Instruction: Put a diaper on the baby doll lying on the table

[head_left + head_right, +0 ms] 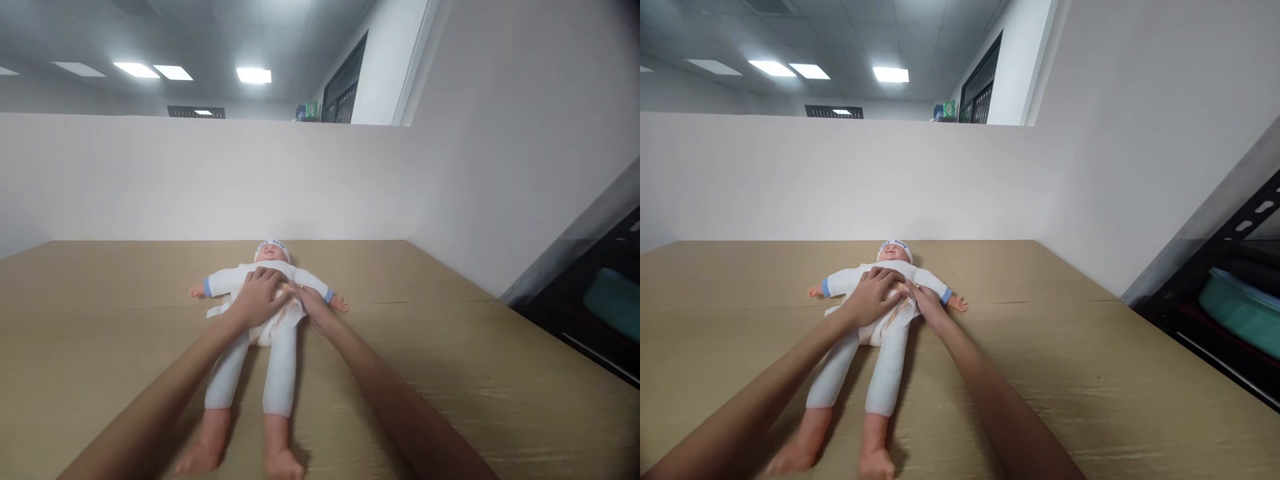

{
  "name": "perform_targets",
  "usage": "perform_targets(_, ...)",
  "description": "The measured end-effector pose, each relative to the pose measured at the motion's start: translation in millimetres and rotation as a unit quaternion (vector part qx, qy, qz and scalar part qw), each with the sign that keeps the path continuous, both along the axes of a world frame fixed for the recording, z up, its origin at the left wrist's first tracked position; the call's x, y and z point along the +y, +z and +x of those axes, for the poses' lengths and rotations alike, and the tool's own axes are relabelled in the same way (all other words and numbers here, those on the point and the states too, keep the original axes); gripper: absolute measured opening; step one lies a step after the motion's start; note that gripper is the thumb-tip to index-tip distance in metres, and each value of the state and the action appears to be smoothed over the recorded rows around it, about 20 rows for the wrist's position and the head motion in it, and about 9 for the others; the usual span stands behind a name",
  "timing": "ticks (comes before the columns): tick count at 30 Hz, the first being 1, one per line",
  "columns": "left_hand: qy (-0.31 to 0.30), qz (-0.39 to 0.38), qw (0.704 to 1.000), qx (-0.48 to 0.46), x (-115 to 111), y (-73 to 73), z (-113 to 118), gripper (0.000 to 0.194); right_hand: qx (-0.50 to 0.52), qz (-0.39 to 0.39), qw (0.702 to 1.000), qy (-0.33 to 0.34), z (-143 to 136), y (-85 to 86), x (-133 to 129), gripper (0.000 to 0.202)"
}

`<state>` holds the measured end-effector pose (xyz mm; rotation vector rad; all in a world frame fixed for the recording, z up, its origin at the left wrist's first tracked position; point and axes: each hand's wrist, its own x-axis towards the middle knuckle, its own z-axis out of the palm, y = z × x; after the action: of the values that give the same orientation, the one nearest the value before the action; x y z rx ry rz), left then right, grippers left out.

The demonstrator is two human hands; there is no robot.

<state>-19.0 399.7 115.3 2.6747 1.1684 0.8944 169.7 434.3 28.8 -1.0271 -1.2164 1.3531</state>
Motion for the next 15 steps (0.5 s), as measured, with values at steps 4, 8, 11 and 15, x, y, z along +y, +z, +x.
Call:
perform_targets(4,0.044,-0.015,0.999,0.013,6,-20.1,0,0.022,-0.024,-0.009,0.999,0.028,3,20.0,-8,0.063)
perform_targets(8,0.045,-0.029,0.999,0.008,7,-22.7,-5,0.023,-0.073,-0.040,0.994,0.071,16,41.9,-19,0.050)
perform_targets(11,0.044,-0.042,0.998,0.001,6,-21.0,-7,0.025,-0.110,-0.056,0.989,0.080,31,50.6,-21,0.047)
perform_targets(15,0.043,-0.055,0.998,-0.006,6,-20.2,-7,0.027,-0.129,-0.065,0.987,0.074,49,49.3,-19,0.050)
